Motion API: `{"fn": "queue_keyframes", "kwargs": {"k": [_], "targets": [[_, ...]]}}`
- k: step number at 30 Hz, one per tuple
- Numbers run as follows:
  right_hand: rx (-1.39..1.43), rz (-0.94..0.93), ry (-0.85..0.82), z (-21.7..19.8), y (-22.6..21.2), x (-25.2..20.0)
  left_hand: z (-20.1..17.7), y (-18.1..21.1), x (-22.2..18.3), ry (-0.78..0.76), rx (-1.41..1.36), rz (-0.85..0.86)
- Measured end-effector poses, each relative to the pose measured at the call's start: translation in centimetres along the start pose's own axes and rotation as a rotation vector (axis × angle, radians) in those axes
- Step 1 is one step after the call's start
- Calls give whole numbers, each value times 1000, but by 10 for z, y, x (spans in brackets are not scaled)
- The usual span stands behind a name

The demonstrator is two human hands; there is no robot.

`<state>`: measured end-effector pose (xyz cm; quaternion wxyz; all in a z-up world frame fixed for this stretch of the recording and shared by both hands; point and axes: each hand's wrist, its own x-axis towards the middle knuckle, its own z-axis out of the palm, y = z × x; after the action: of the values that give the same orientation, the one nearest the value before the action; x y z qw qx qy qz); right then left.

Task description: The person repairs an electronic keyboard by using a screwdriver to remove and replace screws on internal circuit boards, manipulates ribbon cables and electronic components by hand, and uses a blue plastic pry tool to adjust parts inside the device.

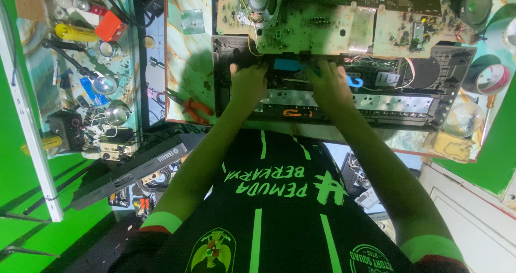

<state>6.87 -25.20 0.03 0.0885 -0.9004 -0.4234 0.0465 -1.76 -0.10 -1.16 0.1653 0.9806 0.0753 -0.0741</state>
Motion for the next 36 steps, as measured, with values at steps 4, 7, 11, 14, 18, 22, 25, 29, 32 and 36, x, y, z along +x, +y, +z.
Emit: {"fn": "queue_keyframes", "kwargs": {"k": [4,7,11,14,18,22,25,29,32,36], "targets": [[-72,-21,12,6,-6,7,-2,-2,4,-1,18,9],[-88,35,20,-4,5,-3,-5,-4,1,57,-8,59],[-196,52,3,-11,2,-3,-9,-1,2,-12,48,19],[-134,49,2,-5,-17,7,-7,1,-2,114,16,71],[-53,70,13,-7,-18,13,-6,-4,1,87,49,96],[8,80,-27,-15,-2,-6,2,-3,-7,23,65,53],[-52,66,15,-7,-6,6,1,-5,1,98,76,74],[-45,41,97,6,-18,13,5,-4,0,88,70,45],[-23,152,-207,-4,-8,8,2,-3,1,139,86,101],[-216,84,-47,-16,-9,6,-5,-2,-3,186,99,143]]}}
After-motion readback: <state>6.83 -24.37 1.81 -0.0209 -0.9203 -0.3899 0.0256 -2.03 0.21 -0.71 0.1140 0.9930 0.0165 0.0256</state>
